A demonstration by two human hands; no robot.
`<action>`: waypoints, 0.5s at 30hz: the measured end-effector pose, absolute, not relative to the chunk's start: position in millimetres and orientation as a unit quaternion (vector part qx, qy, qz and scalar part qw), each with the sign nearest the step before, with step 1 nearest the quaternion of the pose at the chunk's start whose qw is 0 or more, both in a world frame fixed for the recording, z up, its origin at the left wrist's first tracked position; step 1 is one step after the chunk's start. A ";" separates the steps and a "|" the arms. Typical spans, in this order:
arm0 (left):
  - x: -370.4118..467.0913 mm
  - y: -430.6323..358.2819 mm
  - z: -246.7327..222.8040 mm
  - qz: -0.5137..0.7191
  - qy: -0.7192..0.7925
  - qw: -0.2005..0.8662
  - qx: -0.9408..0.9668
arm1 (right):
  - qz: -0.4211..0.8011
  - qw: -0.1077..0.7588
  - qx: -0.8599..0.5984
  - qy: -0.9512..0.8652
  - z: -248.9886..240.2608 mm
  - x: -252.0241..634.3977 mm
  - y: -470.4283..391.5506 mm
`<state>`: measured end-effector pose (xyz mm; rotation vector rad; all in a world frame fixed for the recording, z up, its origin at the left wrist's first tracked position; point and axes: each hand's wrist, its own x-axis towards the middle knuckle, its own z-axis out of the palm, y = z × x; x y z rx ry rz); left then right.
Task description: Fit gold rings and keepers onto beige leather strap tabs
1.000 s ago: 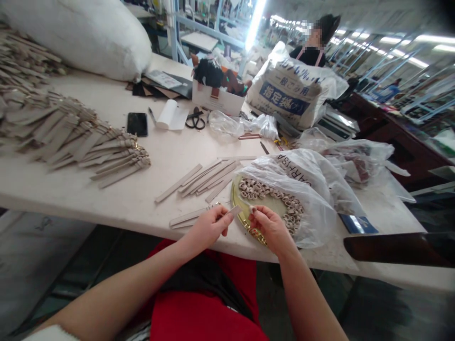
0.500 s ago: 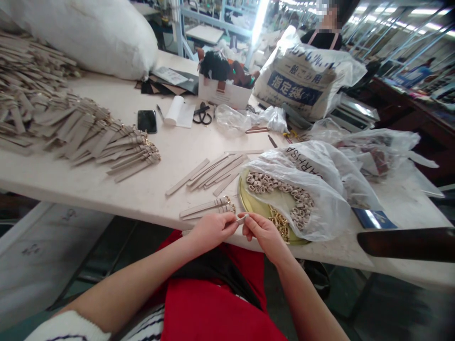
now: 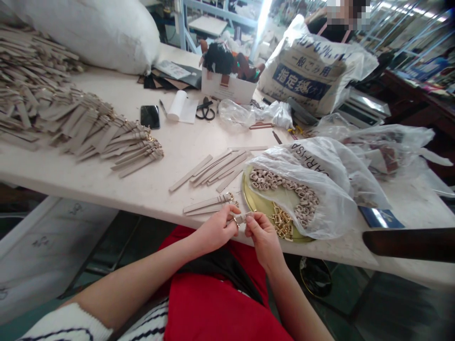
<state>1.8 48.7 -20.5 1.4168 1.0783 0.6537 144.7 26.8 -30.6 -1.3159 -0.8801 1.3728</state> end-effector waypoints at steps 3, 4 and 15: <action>-0.3 49.2 -20.8 0.286 0.468 0.596 0.586 | 0.577 0.496 -0.530 -0.374 -27.6 143.6 22.4; -0.9 49.2 -19.6 0.282 0.470 0.602 0.581 | 0.579 0.505 -0.521 -0.372 -26.1 143.4 21.5; -11.8 45.3 -9.4 0.222 0.520 0.487 0.666 | 0.803 0.398 -0.400 -0.193 -24.7 141.7 18.8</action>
